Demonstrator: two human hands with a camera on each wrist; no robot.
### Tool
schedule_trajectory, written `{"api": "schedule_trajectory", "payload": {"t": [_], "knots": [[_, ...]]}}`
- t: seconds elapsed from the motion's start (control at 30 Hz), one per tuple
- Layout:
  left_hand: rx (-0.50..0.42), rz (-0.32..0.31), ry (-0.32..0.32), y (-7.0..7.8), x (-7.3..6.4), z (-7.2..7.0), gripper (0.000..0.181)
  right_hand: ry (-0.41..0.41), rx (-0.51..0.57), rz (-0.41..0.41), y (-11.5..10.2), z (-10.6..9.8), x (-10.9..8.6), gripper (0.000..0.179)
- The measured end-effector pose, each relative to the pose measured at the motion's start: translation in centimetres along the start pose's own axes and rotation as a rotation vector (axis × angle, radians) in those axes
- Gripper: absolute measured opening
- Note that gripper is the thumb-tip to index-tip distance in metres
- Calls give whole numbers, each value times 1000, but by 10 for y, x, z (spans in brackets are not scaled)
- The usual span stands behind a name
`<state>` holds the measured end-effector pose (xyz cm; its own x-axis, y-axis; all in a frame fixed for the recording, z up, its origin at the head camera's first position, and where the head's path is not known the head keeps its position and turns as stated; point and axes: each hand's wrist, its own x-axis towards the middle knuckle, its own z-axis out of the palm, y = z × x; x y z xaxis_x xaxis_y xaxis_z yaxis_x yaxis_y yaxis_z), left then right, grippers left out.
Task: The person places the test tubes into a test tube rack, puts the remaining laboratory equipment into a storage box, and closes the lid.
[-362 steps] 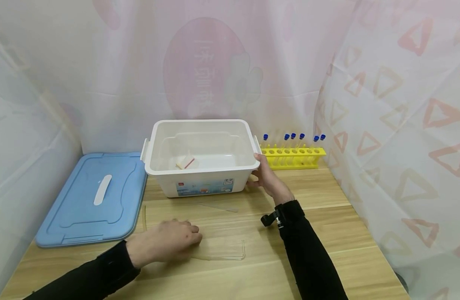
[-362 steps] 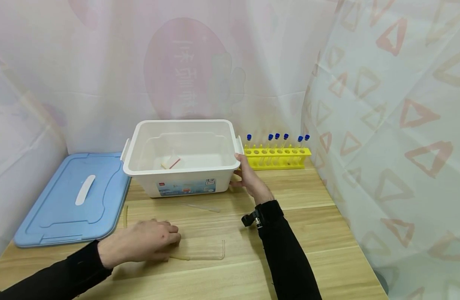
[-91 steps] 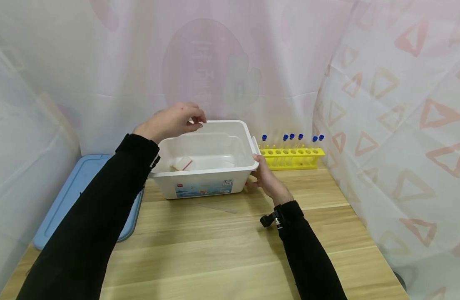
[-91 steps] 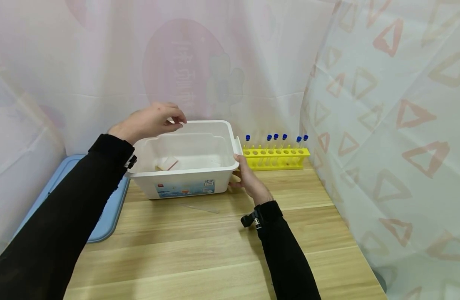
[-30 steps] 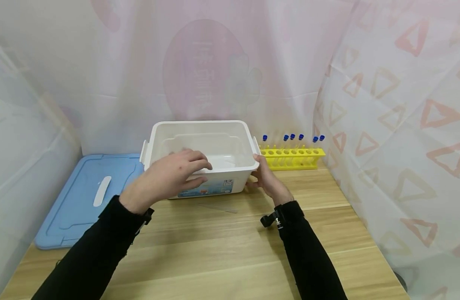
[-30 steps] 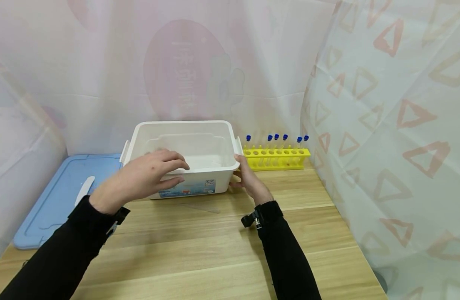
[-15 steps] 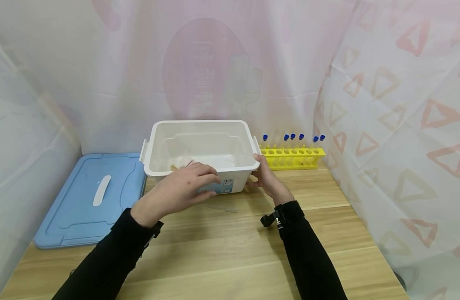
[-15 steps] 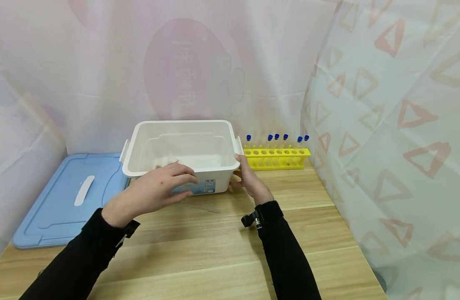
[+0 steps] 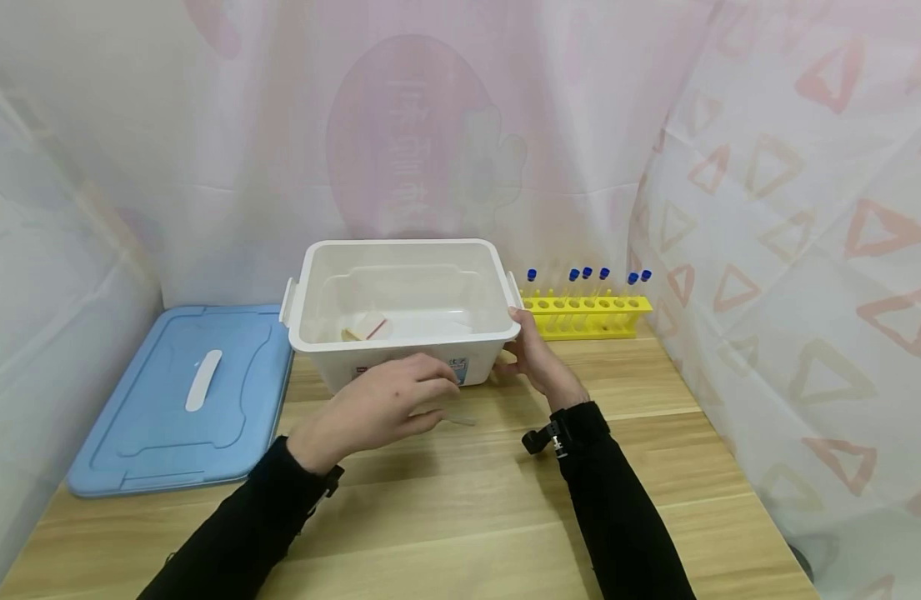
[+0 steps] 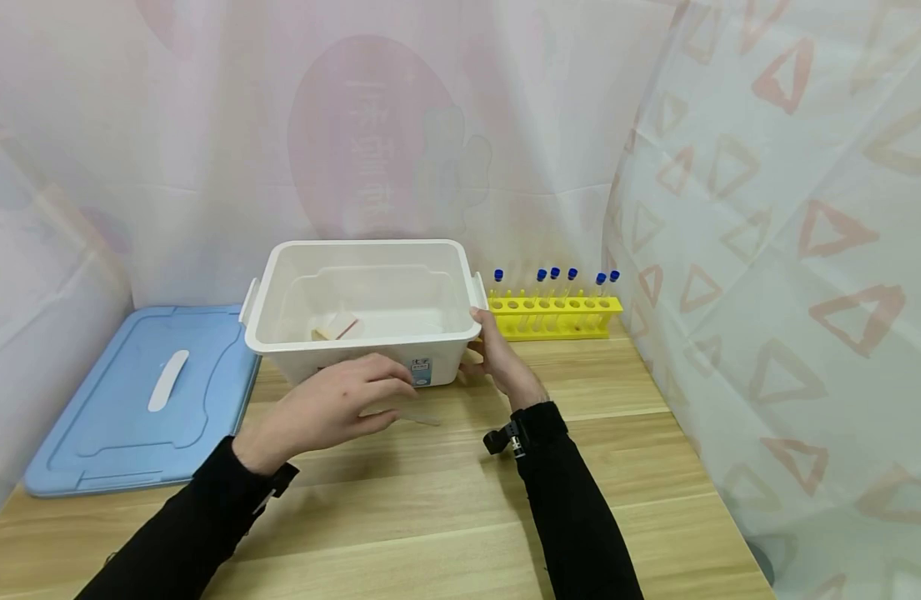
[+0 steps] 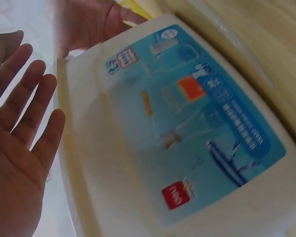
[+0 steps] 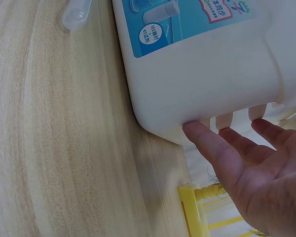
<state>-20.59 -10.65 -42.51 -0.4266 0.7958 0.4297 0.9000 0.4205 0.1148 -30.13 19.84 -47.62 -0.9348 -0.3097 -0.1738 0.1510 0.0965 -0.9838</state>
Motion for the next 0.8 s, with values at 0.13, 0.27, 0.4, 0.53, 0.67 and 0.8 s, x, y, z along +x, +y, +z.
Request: {"api": "schedule_trajectory", "payload": {"t": [0.13,0.27,0.4,0.53,0.67,0.8], "knots": [[-9,-34,-54,2,0,10,32,-2,-8,2,1,0,1,90],[-39,-75,-100,2,0,15,31,-3,-12,-1,0,1,1,90],[-59,-120,-158,0,-2,21,32,3,-9,-2,0,-1,2,90],[-76,-171,-242,-3,-4,30,37,5,-10,-3,1,-1,3,90],[-84,-211,-334,-4,-6,37,44,10,-6,0,1,-1,2,90],[-104,-229,-391,-5,-8,42,48,9,-4,-2,0,0,2,91]]}}
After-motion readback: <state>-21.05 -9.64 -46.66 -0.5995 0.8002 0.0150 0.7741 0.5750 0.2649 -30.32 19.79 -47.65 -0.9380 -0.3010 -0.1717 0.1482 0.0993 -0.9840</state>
